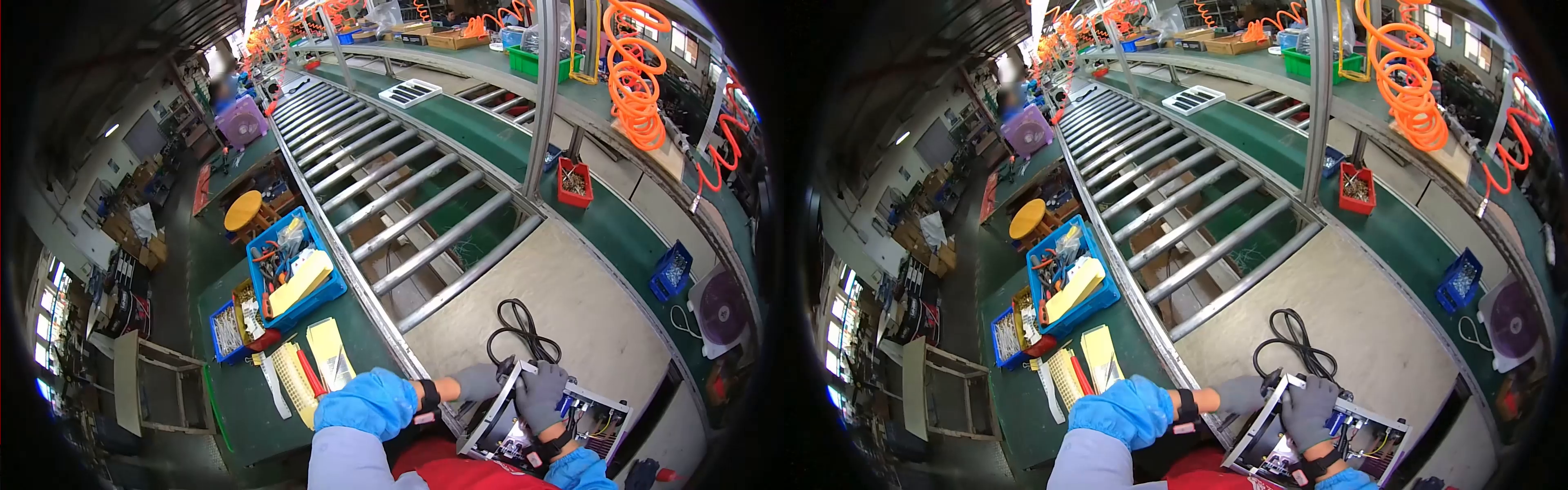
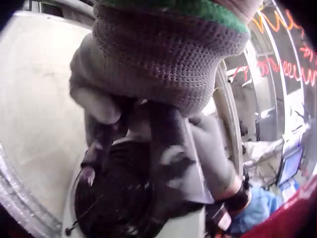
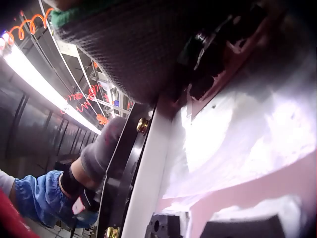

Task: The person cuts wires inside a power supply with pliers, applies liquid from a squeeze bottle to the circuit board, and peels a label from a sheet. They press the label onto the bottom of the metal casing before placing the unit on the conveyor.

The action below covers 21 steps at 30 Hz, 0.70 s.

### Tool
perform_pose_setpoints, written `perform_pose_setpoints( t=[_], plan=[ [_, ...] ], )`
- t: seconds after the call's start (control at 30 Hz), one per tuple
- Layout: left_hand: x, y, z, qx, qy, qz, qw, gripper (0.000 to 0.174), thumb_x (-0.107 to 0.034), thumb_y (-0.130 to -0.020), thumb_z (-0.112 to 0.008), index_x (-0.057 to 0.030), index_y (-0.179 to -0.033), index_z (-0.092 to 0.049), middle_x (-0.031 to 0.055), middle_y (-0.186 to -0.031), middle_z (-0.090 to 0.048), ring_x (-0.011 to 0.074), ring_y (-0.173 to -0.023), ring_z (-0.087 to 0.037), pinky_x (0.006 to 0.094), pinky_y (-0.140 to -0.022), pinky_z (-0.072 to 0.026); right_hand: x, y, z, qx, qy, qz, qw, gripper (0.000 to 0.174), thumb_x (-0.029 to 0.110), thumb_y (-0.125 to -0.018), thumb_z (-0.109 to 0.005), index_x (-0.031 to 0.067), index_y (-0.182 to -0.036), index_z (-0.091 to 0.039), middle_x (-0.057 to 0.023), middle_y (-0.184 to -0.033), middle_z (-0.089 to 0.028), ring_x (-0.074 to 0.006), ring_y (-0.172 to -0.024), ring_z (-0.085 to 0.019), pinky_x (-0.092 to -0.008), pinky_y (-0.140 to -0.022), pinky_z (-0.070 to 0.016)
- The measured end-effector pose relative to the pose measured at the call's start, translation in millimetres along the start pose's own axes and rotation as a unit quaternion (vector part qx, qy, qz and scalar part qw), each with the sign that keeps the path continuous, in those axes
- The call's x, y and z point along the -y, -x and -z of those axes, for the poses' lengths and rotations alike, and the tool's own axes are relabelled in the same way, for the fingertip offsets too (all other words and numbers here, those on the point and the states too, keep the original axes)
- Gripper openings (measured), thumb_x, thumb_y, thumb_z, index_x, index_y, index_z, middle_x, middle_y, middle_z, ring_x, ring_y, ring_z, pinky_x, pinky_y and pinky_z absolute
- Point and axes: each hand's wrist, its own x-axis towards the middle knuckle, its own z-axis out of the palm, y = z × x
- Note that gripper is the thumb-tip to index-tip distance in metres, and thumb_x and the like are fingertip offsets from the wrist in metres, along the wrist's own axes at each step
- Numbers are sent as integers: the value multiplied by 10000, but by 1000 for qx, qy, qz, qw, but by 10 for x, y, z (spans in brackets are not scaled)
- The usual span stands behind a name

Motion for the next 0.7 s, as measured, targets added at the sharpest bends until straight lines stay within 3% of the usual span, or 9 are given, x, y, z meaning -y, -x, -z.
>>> perform_pose_setpoints(
  t=[0.07, 0.1, 0.2, 0.23, 0.33, 0.37, 0.5, 0.6, 0.7],
  plan=[
    [43, 27, -112, -90, -30, -8, 995, 303, -237, -848, -603, -57, -1078, -681, 211, -931, -714, 399, -822, -702, 487, -724, -546, 1, -3, -5, 4, 10, -4, 1000, 232, 327, -811, -681, 130, -910, -755, -112, -1000, -595, -319, -1010, -520, -495, -929, -355],
    [236, -177, -267, -153, -59, -70, 984, 325, -230, -836, -634, -58, -1111, -662, 210, -929, -711, 416, -847, -696, 496, -743, -552, 15, -6, 11, 8, 10, -9, 1000, 221, 317, -807, -684, 127, -896, -754, -113, -1001, -597, -321, -1015, -525, -493, -927, -359],
    [361, -335, -398, -266, -22, -112, 957, 360, -248, -835, -654, -71, -1149, -642, 206, -920, -707, 420, -850, -692, 503, -750, -552, 25, -27, 40, 3, 5, -12, 1000, 218, 308, -801, -685, 124, -896, -755, -115, -1011, -606, -323, -1032, -530, -495, -930, -364],
    [328, -323, -387, -237, -14, -90, 967, 315, -261, -844, -653, -57, -1083, -658, 210, -917, -709, 413, -837, -693, 503, -741, -549, 0, -10, 16, -3, 3, -9, 1000, 220, 308, -800, -685, 124, -897, -755, -115, -1012, -606, -323, -1033, -530, -495, -928, -365],
    [176, -193, -130, 30, 44, -1, 999, 292, -271, -855, -643, -50, -1042, -679, 218, -932, -716, 410, -833, -696, 501, -740, -545, -21, 18, -18, -11, 1, -6, 1000, 222, 311, -798, -686, 130, -903, -762, -108, -1014, -604, -324, -1033, -524, -497, -930, -366],
    [115, -148, -22, 68, 55, 24, 996, 284, -270, -866, -620, -50, -1027, -697, 225, -942, -722, 408, -855, -698, 495, -758, -542, -26, 19, -22, -13, 0, -4, 1000, 226, 319, -802, -685, 134, -903, -765, -104, -1007, -596, -323, -1027, -517, -496, -933, -364],
    [173, -153, -216, -51, -8, -25, 998, 353, -309, -873, -622, -57, -1113, -684, 210, -1011, -716, 384, -900, -690, 465, -811, -547, -33, 10, -17, -12, 4, 2, 1000, 230, 322, -802, -689, 135, -913, -765, -113, -1002, -585, -326, -1017, -510, -501, -925, -363],
    [486, -500, -464, -215, -106, -147, 960, 389, -333, -873, -647, -66, -1154, -667, 199, -1062, -707, 377, -914, -685, 456, -831, -549, -9, -1, 28, 14, 6, -3, 1000, 235, 314, -795, -696, 133, -931, -763, -134, -1016, -584, -345, -1020, -510, -516, -921, -366],
    [568, -648, -547, -187, 9, -123, 975, 445, -369, -861, -684, -75, -1193, -647, 191, -1064, -710, 380, -928, -685, 454, -833, -548, -159, 48, -108, 1, -14, 6, 1000, 253, 307, -803, -695, 134, -978, -757, -148, -1070, -600, -371, -1050, -537, -538, -916, -390]
  ],
)
